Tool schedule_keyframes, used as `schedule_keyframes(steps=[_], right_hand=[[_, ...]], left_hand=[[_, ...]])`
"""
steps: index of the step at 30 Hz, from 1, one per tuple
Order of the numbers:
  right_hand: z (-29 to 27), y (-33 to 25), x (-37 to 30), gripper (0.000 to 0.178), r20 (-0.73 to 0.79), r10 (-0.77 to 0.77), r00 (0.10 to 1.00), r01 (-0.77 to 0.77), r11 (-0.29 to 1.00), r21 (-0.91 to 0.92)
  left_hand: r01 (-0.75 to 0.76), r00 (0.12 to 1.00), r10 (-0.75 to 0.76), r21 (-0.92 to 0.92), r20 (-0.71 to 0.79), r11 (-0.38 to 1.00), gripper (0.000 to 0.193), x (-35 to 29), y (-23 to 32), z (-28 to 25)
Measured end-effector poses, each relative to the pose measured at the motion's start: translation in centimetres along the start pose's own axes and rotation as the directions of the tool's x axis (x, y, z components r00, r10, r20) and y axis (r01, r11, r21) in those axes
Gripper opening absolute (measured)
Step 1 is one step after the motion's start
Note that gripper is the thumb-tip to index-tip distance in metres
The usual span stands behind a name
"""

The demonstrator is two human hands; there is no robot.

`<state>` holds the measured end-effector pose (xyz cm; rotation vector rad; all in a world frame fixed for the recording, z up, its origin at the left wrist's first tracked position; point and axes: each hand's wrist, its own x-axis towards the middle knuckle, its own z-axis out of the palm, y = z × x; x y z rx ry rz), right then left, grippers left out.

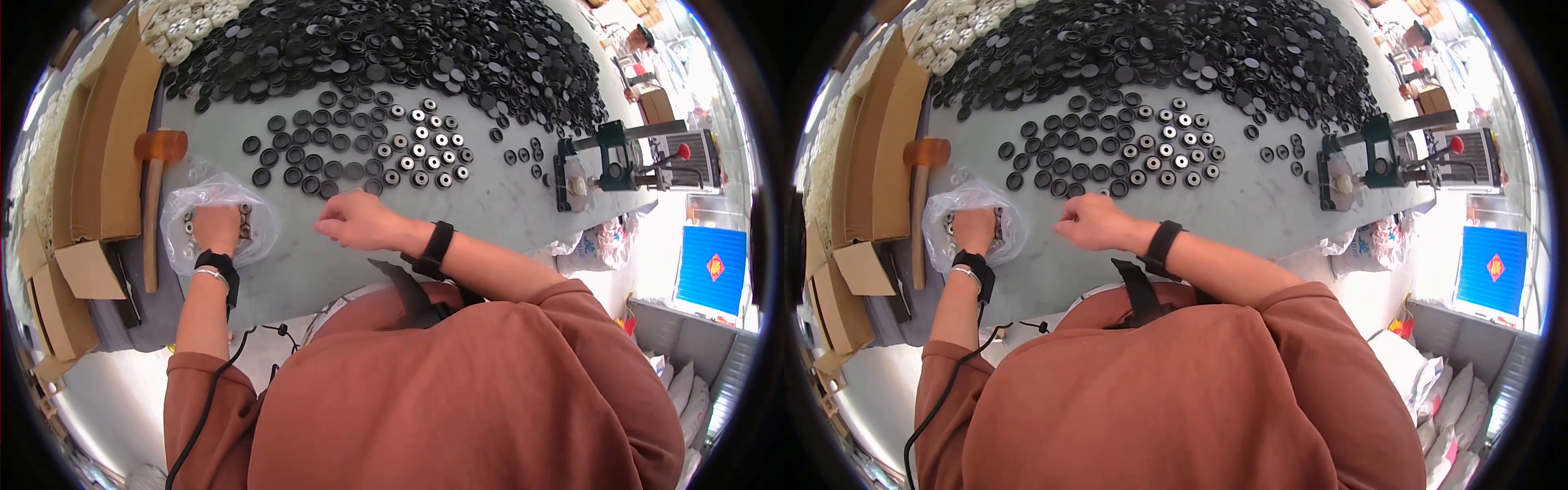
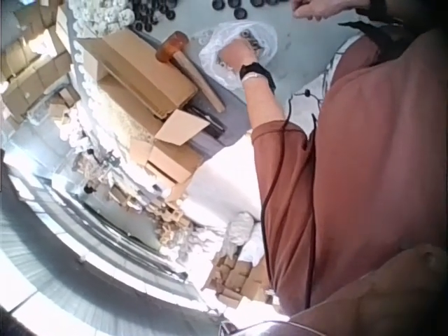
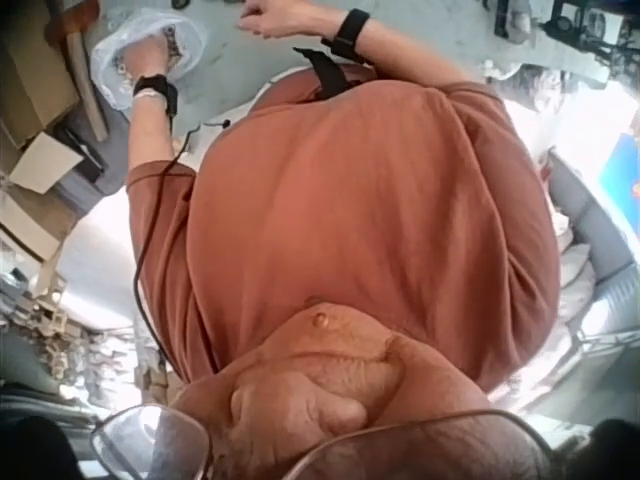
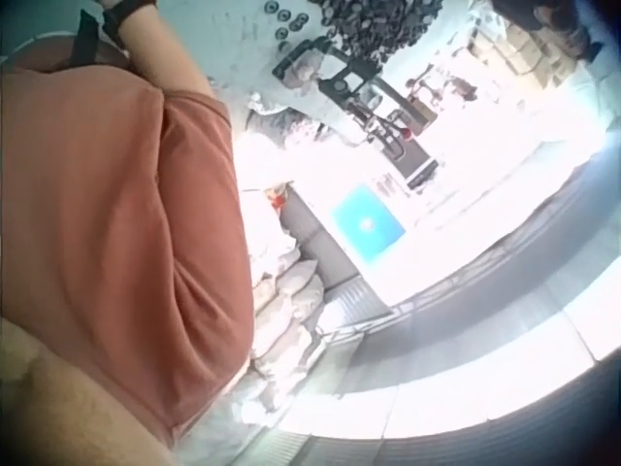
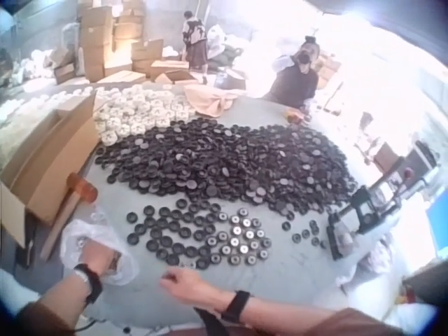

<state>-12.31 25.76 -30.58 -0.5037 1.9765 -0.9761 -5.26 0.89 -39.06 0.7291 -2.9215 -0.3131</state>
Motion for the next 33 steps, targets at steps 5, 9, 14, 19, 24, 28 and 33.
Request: schedule_keyframes(steps=[5,9,14,19,24,28,33], right_hand=[[-2.6,0.9,-2.5,0.033,-0.002,0.099,0.995,-0.098,0.988,0.122],[-3.0,1.4,-2.9,0.030,-0.018,0.175,0.984,-0.164,0.950,0.264],[-2.5,1.0,-2.1,0.029,0.007,0.159,0.987,-0.154,0.948,0.280],[-2.6,-0.2,-1.4,0.026,-0.049,0.094,0.994,-0.077,0.957,0.281],[-3.0,-3.4,-1.6,0.018,-0.146,-0.071,0.987,0.105,0.964,0.243],[-1.4,-6.2,-1.9,0.014,-0.218,-0.502,0.837,0.534,0.835,0.128],[0.1,-7.5,-0.9,0.021,-0.133,-0.756,0.641,0.698,0.646,-0.308]], left_hand=[[0.736,0.581,-0.198,-0.614,0.789,-0.284,0.009,2.4,-4.5,0.0],[0.528,0.563,0.298,-0.058,0.771,-0.847,0.018,0.4,-3.9,-2.7],[0.340,0.544,0.113,-0.096,0.831,-0.936,0.019,-0.8,-1.2,-2.9],[0.331,0.549,0.216,0.027,0.808,-0.943,0.017,-1.6,-1.5,-4.1],[0.418,0.615,0.283,0.000,0.736,-0.909,0.019,-3.7,2.0,-8.7],[0.382,0.633,0.141,-0.148,0.761,-0.912,0.022,-4.3,6.0,-10.2],[0.495,0.706,0.292,-0.155,0.645,-0.855,0.025,-3.7,8.0,-8.9]])
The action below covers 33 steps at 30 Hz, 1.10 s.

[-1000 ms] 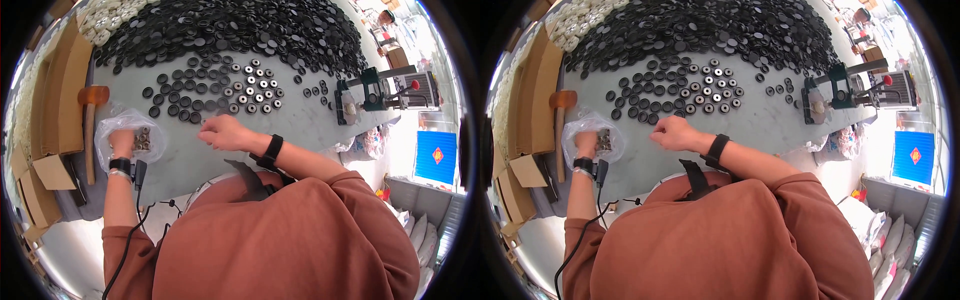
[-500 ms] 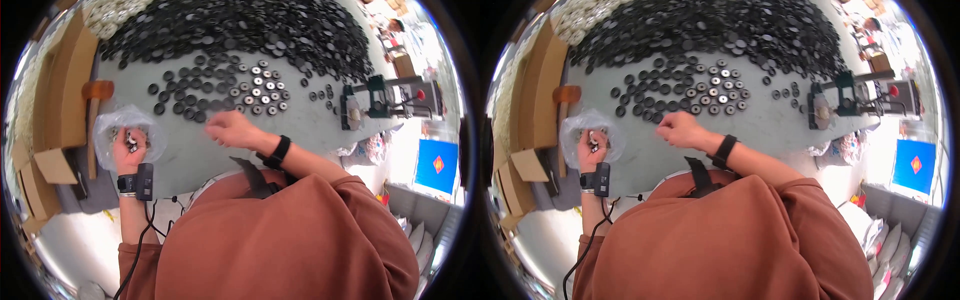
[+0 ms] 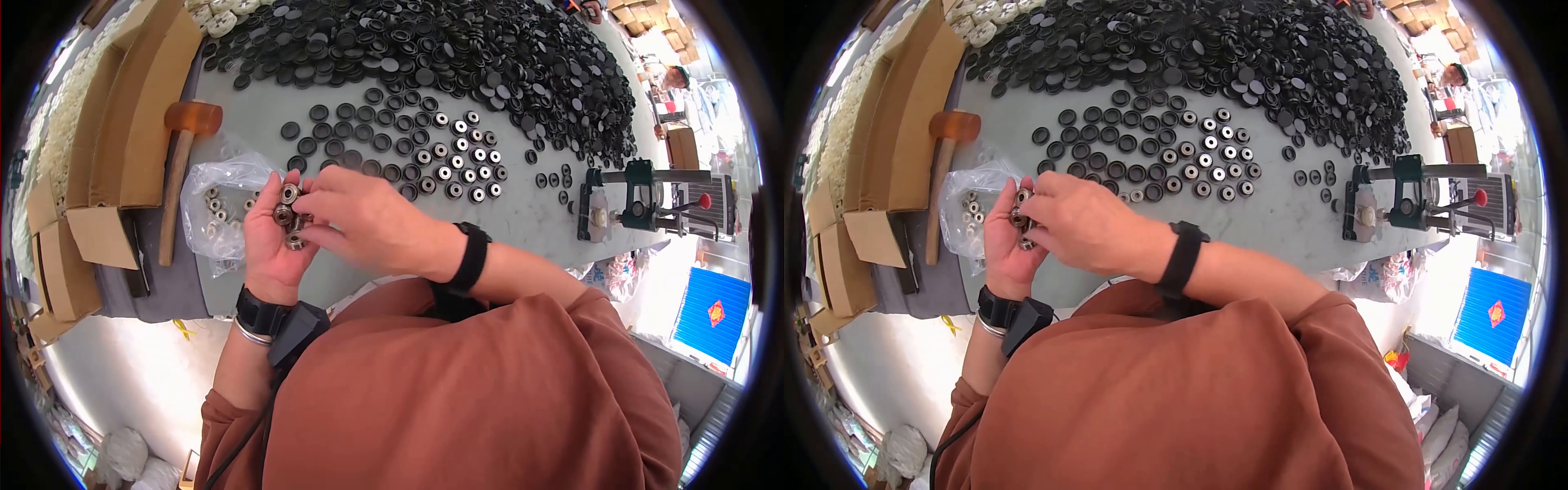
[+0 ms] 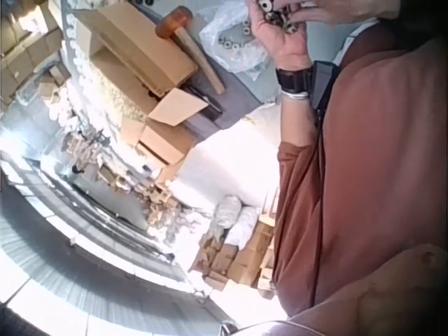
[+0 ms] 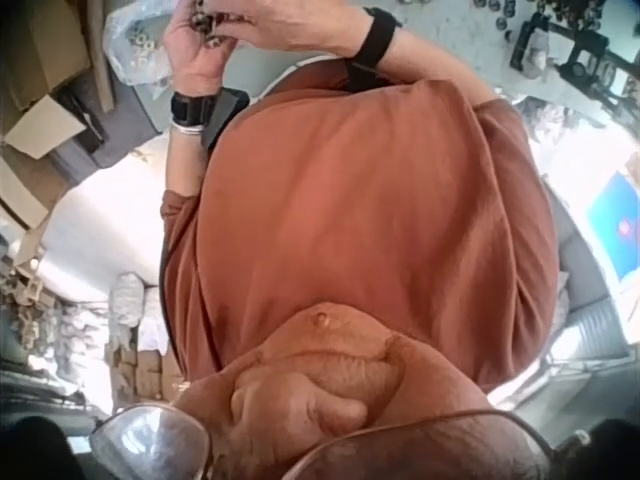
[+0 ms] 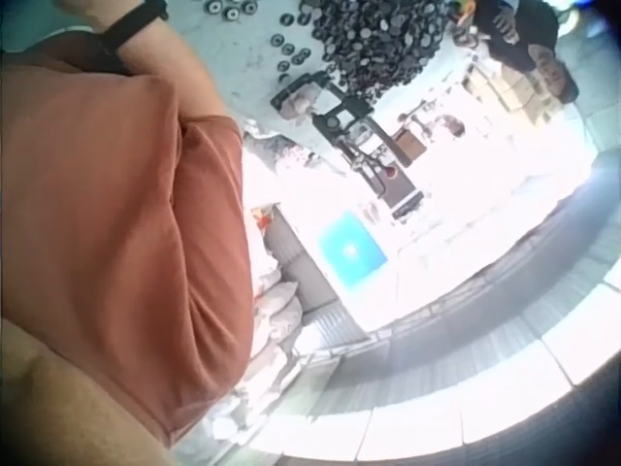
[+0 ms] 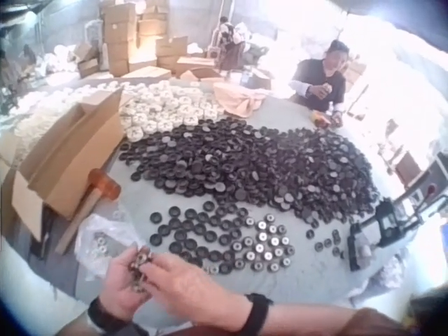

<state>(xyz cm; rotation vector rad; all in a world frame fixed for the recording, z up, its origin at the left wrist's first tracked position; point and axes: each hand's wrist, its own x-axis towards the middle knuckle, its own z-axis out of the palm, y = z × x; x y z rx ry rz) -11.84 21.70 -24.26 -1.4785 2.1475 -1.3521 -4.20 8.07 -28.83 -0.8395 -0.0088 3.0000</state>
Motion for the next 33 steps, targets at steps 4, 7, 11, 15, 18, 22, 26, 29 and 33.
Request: schedule_keyframes(steps=[4,7,11,15,18,22,26,29,33], right_hand=[[1.0,1.8,-1.4,0.026,0.067,0.005,0.998,0.006,0.986,-0.164],[1.6,2.7,-2.6,0.011,-0.020,0.016,1.000,-0.018,0.993,-0.118],[1.0,3.4,-3.6,0.013,-0.001,0.120,0.993,-0.120,0.990,-0.069],[-2.1,4.4,-3.9,0.019,-0.078,0.489,0.869,-0.473,0.866,0.164],[-5.6,9.3,-5.7,0.022,-0.142,0.732,0.667,-0.714,0.682,0.159],[-5.8,13.0,-7.4,0.021,-0.111,0.619,0.778,-0.628,0.757,-0.181],[-4.0,13.8,-6.5,0.014,0.009,0.454,0.891,-0.415,0.824,-0.385],[-3.3,15.1,-6.5,0.007,0.047,0.408,0.912,-0.341,0.815,-0.469],[-3.8,14.6,-6.5,0.009,0.106,0.386,0.916,-0.292,0.826,-0.482]], left_hand=[[0.018,1.000,-0.018,0.002,0.001,1.000,0.024,1.1,-1.3,-0.3],[0.011,0.994,-0.008,0.029,-0.111,1.000,0.024,1.1,-2.4,-0.5],[0.149,0.989,-0.146,-0.107,0.036,0.983,0.024,1.9,-3.0,-2.9],[0.096,0.985,-0.112,-0.122,-0.128,0.988,0.021,2.1,-3.7,-2.3],[0.051,0.968,-0.078,-0.116,-0.239,0.992,0.020,1.7,-3.8,-2.9],[0.103,0.951,-0.132,-0.116,-0.280,0.988,0.021,1.9,-4.3,-3.7],[0.114,0.948,-0.142,-0.111,-0.284,0.987,0.021,2.2,-4.3,-3.5],[0.108,0.946,-0.135,-0.106,-0.294,0.988,0.020,2.2,-4.1,-3.1],[0.084,0.955,-0.113,-0.115,-0.274,0.990,0.022,1.4,-4.4,-3.3]])
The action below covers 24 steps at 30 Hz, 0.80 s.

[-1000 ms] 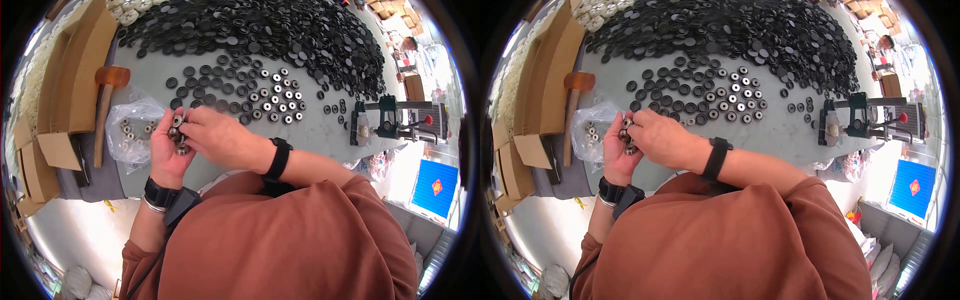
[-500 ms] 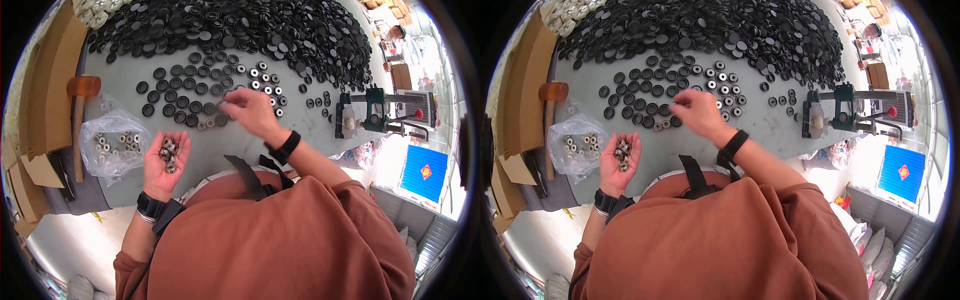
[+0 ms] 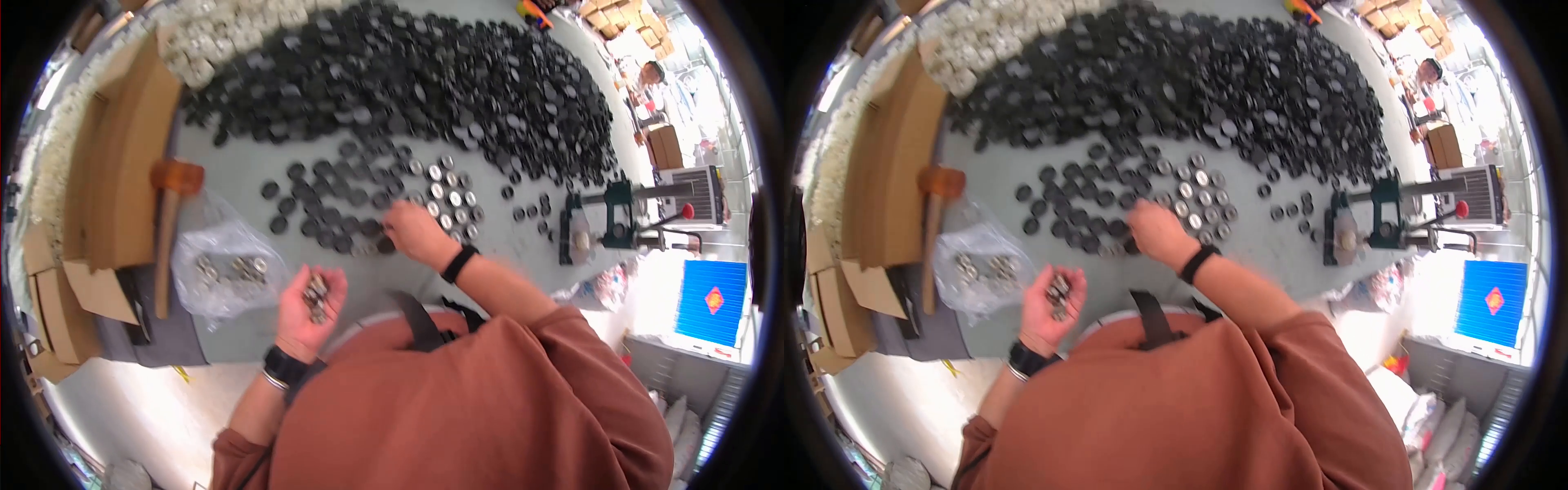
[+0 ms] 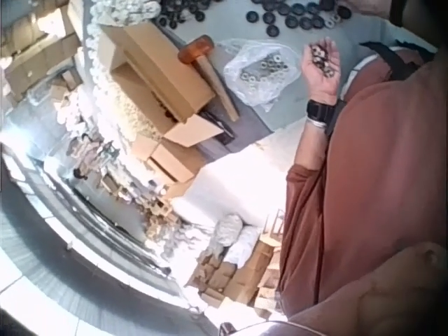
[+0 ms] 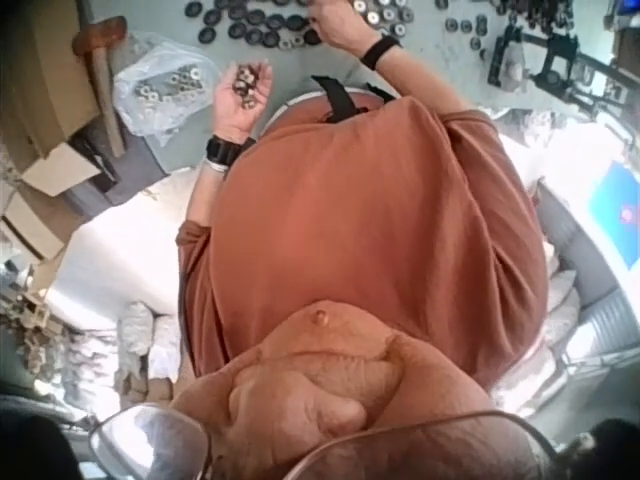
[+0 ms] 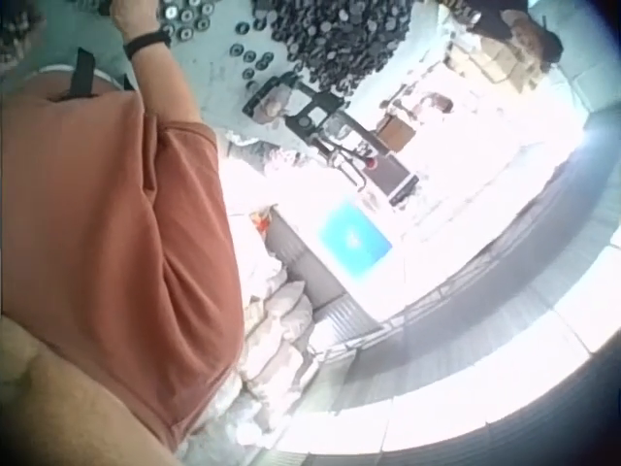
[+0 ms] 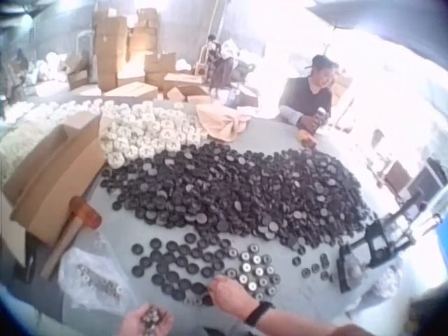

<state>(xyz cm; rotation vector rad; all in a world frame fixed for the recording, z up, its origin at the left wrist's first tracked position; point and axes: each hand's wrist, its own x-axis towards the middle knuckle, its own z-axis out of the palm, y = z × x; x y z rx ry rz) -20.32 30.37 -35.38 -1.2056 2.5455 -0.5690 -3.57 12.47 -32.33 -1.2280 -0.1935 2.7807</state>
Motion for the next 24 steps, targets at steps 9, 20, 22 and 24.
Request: schedule_keyframes(steps=[9,20,22,24], right_hand=[[-0.8,-1.1,-1.3,0.018,0.022,-0.024,0.999,0.025,0.999,-0.040],[-3.4,-9.1,-2.7,0.020,0.040,-0.214,0.976,0.177,0.889,0.423],[-3.6,-9.0,-3.1,0.021,0.100,-0.278,0.955,0.226,0.906,0.358],[-3.6,-8.9,-3.5,0.022,0.124,-0.232,0.965,0.166,0.903,0.396]], left_hand=[[0.183,0.969,-0.221,0.288,0.107,0.940,0.032,-0.2,0.5,-1.1],[0.225,0.973,-0.209,0.585,-0.097,0.779,0.029,1.7,-0.6,-0.7],[0.237,0.970,-0.224,0.593,-0.097,0.770,0.028,1.2,-1.2,-0.4],[0.221,0.972,-0.220,0.646,-0.084,0.731,0.027,0.5,-1.7,0.0]])
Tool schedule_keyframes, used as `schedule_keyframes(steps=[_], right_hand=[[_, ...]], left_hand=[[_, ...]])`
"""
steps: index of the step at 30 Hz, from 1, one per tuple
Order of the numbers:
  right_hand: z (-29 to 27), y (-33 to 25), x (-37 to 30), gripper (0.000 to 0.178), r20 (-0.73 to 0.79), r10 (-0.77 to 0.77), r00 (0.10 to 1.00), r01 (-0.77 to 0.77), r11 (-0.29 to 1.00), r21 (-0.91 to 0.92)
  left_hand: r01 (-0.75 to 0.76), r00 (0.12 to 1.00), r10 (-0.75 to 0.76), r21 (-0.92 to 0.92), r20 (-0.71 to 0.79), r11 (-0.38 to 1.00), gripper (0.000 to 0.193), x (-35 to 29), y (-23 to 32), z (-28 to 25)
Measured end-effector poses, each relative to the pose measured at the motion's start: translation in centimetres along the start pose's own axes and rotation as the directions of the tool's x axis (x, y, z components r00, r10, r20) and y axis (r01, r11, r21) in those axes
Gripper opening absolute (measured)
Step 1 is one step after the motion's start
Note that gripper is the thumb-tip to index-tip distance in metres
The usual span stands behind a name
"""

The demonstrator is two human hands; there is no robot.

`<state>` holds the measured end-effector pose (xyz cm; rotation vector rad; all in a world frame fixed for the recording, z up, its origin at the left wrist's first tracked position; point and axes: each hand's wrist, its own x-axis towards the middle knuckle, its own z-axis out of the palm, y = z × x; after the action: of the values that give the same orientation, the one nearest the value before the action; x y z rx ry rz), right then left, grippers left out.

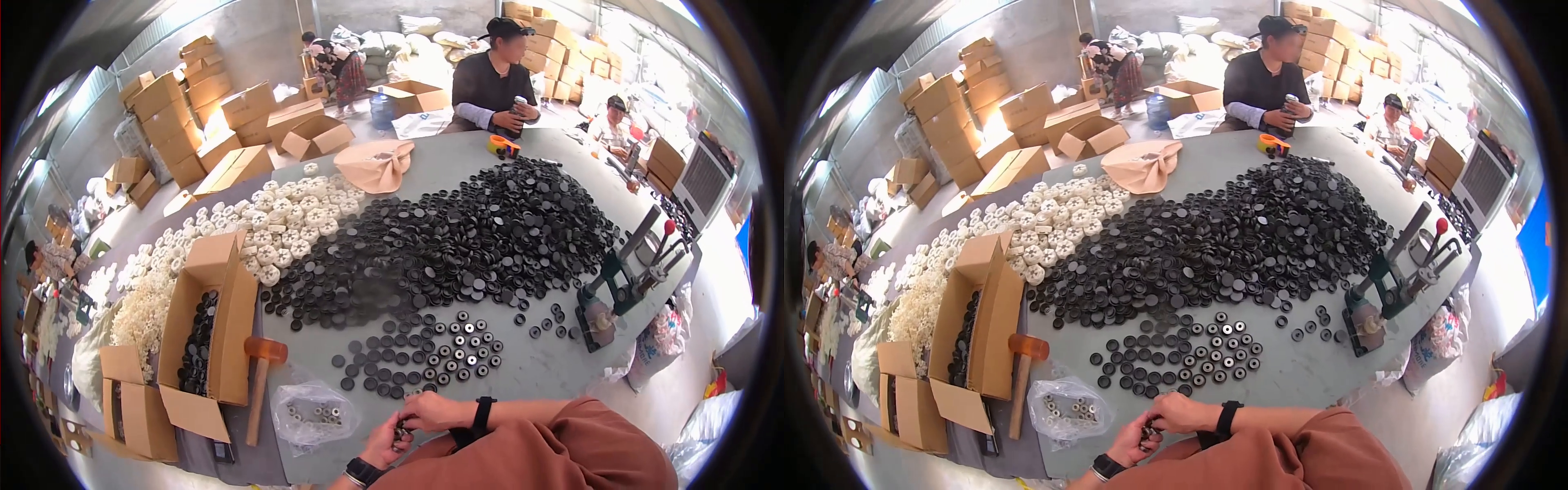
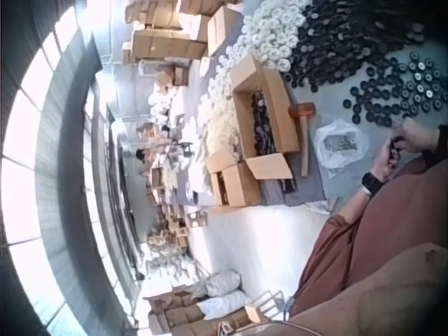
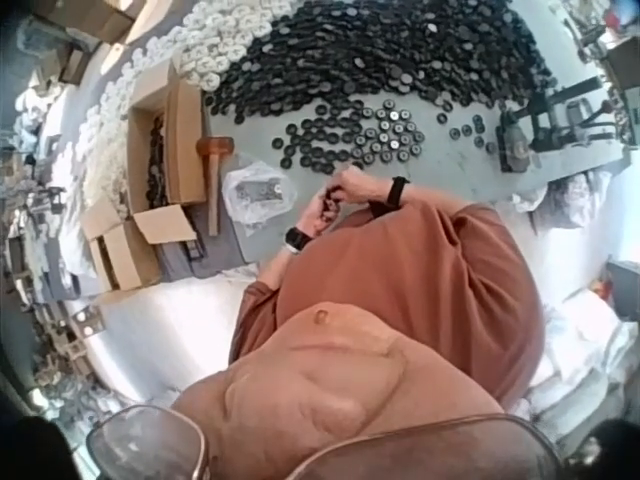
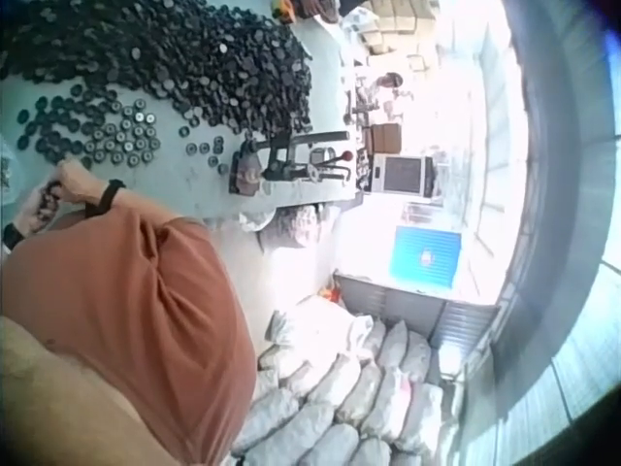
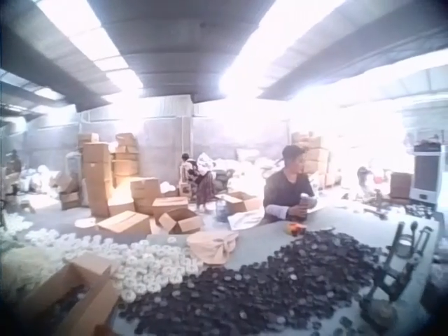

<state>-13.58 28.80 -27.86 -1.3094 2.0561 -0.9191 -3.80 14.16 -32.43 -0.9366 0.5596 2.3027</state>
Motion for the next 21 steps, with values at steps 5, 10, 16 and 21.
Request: schedule_keyframes(steps=[5,10,16,21], right_hand=[[0.7,0.2,-1.6,0.025,0.067,0.079,0.995,-0.087,0.988,0.125],[1.0,0.2,-2.4,0.024,-0.024,0.087,0.996,-0.083,0.987,0.137],[-1.4,6.2,-4.1,0.022,-0.397,0.437,0.807,-0.411,0.899,0.152],[-1.0,7.1,-3.4,0.023,-0.368,0.453,0.812,-0.470,0.881,0.049]], left_hand=[[0.054,0.995,-0.051,-0.033,0.087,0.998,0.030,-0.6,-1.4,-0.7],[0.006,1.000,-0.006,0.027,0.008,1.000,0.030,-0.6,-2.2,-0.7],[-0.019,0.987,0.006,-0.076,-0.163,0.997,0.028,-1.3,-1.5,0.1],[0.070,0.983,-0.106,-0.233,-0.147,0.970,0.025,-0.3,-2.4,-0.9]])
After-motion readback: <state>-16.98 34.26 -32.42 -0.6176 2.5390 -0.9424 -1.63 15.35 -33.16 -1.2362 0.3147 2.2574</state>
